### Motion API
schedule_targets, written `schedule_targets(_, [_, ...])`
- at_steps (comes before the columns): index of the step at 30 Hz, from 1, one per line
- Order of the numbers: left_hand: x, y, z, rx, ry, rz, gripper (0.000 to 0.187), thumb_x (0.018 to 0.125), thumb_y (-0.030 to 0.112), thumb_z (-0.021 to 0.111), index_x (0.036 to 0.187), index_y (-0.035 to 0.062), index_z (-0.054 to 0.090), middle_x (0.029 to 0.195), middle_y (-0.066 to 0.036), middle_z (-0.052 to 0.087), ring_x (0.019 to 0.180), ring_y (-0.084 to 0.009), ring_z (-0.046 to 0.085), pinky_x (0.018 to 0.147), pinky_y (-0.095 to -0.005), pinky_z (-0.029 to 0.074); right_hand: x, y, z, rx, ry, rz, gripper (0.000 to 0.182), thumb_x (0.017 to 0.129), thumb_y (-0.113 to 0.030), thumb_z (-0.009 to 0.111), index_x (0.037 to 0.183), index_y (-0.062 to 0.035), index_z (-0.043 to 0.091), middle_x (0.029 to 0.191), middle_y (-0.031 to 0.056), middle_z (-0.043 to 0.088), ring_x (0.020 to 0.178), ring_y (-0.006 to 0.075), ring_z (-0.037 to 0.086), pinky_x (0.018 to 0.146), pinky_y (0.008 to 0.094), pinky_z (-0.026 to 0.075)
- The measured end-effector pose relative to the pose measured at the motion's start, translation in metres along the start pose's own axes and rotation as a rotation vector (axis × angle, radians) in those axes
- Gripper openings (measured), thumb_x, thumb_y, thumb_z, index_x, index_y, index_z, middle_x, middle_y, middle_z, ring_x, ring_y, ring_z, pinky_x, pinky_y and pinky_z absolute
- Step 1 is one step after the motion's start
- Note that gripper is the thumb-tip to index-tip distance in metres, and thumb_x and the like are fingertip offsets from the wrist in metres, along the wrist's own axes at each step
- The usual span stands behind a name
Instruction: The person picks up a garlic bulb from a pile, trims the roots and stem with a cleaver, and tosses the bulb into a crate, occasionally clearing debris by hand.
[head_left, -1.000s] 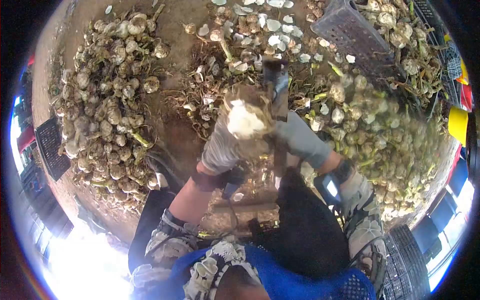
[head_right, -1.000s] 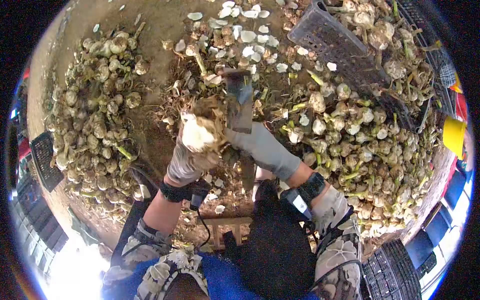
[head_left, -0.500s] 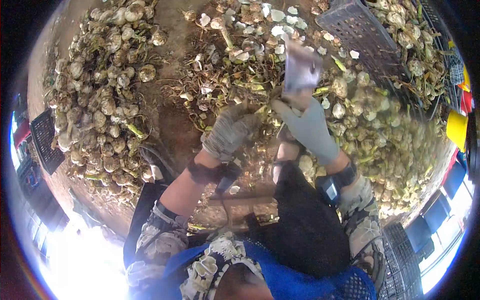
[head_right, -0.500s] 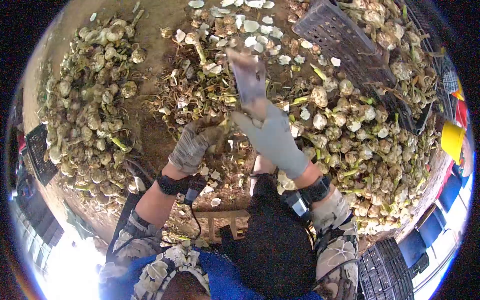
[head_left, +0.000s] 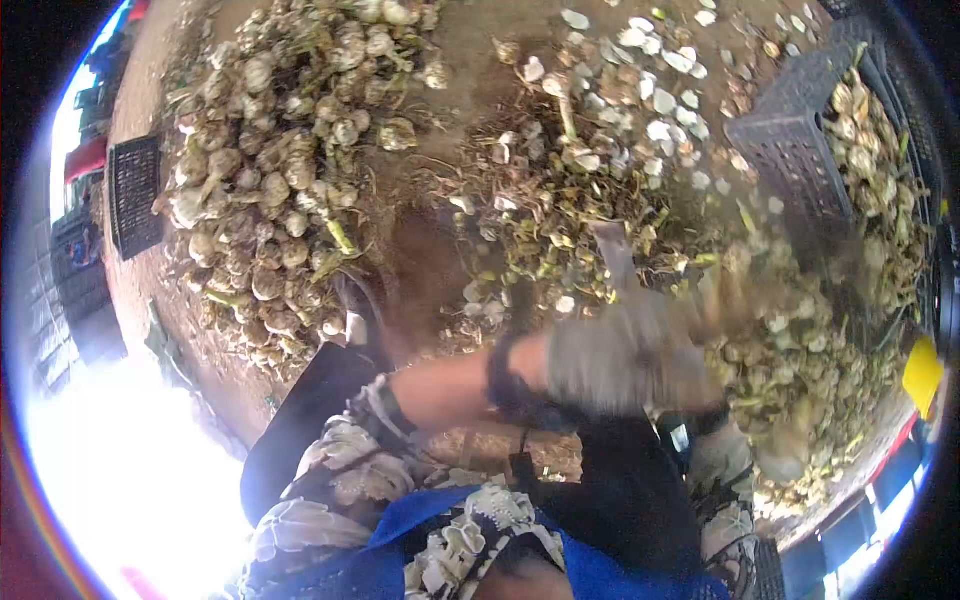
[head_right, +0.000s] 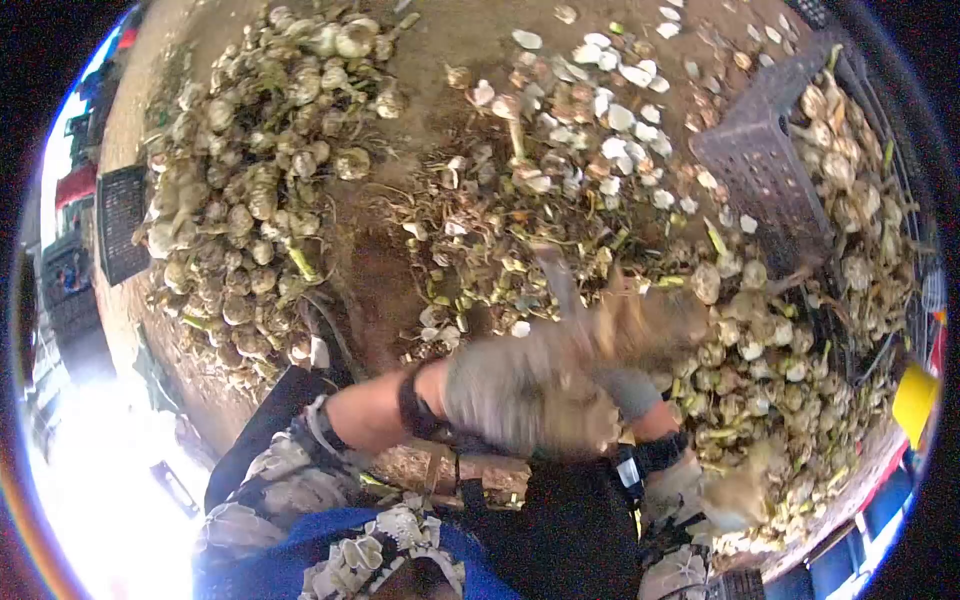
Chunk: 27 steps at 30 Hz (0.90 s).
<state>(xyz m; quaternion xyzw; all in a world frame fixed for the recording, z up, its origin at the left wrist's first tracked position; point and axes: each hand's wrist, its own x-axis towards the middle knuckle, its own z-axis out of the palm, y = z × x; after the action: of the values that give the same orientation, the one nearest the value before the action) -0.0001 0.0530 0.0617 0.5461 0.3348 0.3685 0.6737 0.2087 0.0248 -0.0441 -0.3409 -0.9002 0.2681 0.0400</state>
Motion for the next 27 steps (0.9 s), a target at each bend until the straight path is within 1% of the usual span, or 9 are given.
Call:
schedule_targets(2, [-0.001, -0.028, -0.036, -0.413, 0.308, 0.043, 0.045, 0.086, 0.023, 0.056, 0.127, 0.0078, 0.044, 0.130, -0.007, 0.046, 0.116, -0.0238, 0.046, 0.099, -0.0360, 0.036, 0.012, 0.004, 0.010, 0.618, -0.245, 0.706, 0.031, 0.075, -0.027, 0.063, 0.089, 0.0005, 0.062, 0.083, 0.0180, 0.062, 0.081, 0.0348, 0.061, 0.067, 0.0384, 0.049])
schedule_targets(5, [-0.006, -0.067, -0.142, -0.554, 0.921, 0.086, 0.033, 0.090, 0.021, 0.050, 0.120, 0.0074, 0.049, 0.121, -0.009, 0.052, 0.115, -0.0207, 0.045, 0.102, -0.0343, 0.036, 0.003, 0.010, 0.023, 0.657, -0.105, 0.629, 0.021, 0.077, -0.018, 0.062, 0.083, 0.0018, 0.061, 0.060, 0.0063, 0.058, 0.052, 0.0108, 0.055, 0.049, 0.0275, 0.043])
schedule_targets(7, [-0.025, -0.078, -0.205, -0.550, 1.214, 0.056, 0.035, 0.089, 0.027, 0.052, 0.117, 0.0061, 0.051, 0.112, -0.009, 0.056, 0.101, -0.0228, 0.051, 0.090, -0.0364, 0.044, 0.007, 0.007, 0.018, 0.640, -0.123, 0.699, 0.028, 0.076, -0.024, 0.064, 0.086, 0.0013, 0.061, 0.068, 0.0123, 0.059, 0.063, 0.0210, 0.058, 0.057, 0.0329, 0.046])
schedule_targets(8, [-0.059, -0.126, -0.263, -0.450, 1.102, 0.163, 0.042, 0.088, 0.030, 0.052, 0.119, 0.0022, 0.049, 0.111, -0.013, 0.057, 0.097, -0.0247, 0.055, 0.086, -0.0356, 0.046, 0.006, 0.005, 0.018, 0.628, -0.136, 0.725, 0.031, 0.075, -0.029, 0.066, 0.087, 0.0000, 0.061, 0.075, 0.0170, 0.060, 0.072, 0.0292, 0.059, 0.063, 0.0368, 0.047])
schedule_targets(11, [-0.062, -0.114, -0.290, 1.015, 0.837, -0.844, 0.061, 0.083, 0.036, 0.057, 0.126, -0.0046, 0.040, 0.116, -0.020, 0.055, 0.106, -0.0273, 0.055, 0.087, -0.0333, 0.044, 0.016, 0.001, 0.003, 0.576, -0.181, 0.626, 0.035, 0.074, -0.033, 0.067, 0.090, -0.0016, 0.061, 0.082, 0.0205, 0.061, 0.082, 0.0365, 0.060, 0.069, 0.0400, 0.049])
schedule_targets(14, [-0.058, -0.124, -0.290, 1.372, 0.375, -1.328, 0.073, 0.073, 0.036, 0.069, 0.129, -0.0008, 0.039, 0.118, -0.018, 0.055, 0.108, -0.0239, 0.054, 0.087, -0.0321, 0.045, 0.020, -0.002, 0.000, 0.429, -0.136, 0.441, 0.034, 0.076, -0.031, 0.065, 0.093, -0.0012, 0.061, 0.083, 0.0191, 0.061, 0.079, 0.0357, 0.060, 0.068, 0.0399, 0.049])
schedule_targets(17, [-0.091, -0.143, -0.284, 1.177, 0.579, -0.970, 0.071, 0.070, 0.029, 0.073, 0.127, 0.0006, 0.041, 0.114, -0.015, 0.057, 0.099, -0.0222, 0.058, 0.082, -0.0303, 0.048, 0.026, -0.010, -0.005, 0.443, -0.074, 0.481, 0.031, 0.079, -0.029, 0.062, 0.092, -0.0010, 0.060, 0.082, 0.0179, 0.060, 0.073, 0.0345, 0.060, 0.064, 0.0396, 0.049])
schedule_targets(20, [-0.087, -0.119, -0.225, 0.029, 0.416, -0.607, 0.052, 0.074, 0.007, 0.067, 0.121, 0.0071, 0.045, 0.111, -0.011, 0.059, 0.093, -0.0200, 0.060, 0.081, -0.0271, 0.048, 0.042, -0.020, -0.017, 0.420, -0.012, 0.516, 0.026, 0.081, -0.027, 0.061, 0.088, -0.0012, 0.060, 0.076, 0.0166, 0.058, 0.067, 0.0329, 0.059, 0.059, 0.0386, 0.048])
schedule_targets(27, [-0.036, -0.115, -0.092, -0.342, 0.187, -0.170, 0.045, 0.078, 0.005, 0.063, 0.119, 0.0031, 0.044, 0.105, -0.007, 0.056, 0.094, -0.0161, 0.056, 0.083, -0.0290, 0.049, 0.069, -0.035, -0.045, 0.167, 0.098, 0.349, 0.018, 0.080, -0.020, 0.059, 0.080, -0.0032, 0.053, 0.073, 0.0149, 0.053, 0.066, 0.0325, 0.057, 0.057, 0.0392, 0.046])
